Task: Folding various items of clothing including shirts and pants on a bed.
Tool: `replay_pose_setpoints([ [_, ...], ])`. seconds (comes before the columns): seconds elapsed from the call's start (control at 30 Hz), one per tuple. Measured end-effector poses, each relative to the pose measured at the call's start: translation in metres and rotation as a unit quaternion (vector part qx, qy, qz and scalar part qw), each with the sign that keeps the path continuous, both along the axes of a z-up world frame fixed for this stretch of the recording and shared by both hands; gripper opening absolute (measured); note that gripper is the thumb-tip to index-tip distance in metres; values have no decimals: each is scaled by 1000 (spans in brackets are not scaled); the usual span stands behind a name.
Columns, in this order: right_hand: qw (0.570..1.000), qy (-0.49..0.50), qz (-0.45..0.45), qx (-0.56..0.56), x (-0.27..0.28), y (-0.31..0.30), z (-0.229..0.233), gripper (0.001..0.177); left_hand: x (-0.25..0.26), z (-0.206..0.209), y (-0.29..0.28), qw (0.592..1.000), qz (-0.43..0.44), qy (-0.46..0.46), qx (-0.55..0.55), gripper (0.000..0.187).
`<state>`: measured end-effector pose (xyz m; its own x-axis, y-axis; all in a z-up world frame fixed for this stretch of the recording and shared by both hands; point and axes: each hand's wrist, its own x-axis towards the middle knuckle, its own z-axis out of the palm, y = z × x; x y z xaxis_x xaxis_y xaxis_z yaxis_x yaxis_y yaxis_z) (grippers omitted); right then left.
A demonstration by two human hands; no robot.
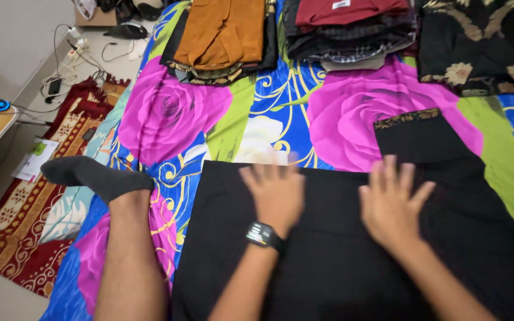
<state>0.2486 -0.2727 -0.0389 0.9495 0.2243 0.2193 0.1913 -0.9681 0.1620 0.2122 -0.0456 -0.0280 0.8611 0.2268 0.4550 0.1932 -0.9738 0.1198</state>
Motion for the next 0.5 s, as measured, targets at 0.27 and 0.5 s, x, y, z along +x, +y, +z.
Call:
replay_pose_setpoints([
  [0.27,979,1,191,65,-5,-33,7,65,-12,-3,27,974,-214,14,-68,59],
  [0.5,992,-75,59,76,17,-233,-58,69,-44,-21,148,990,-128,18,-51,65],
])
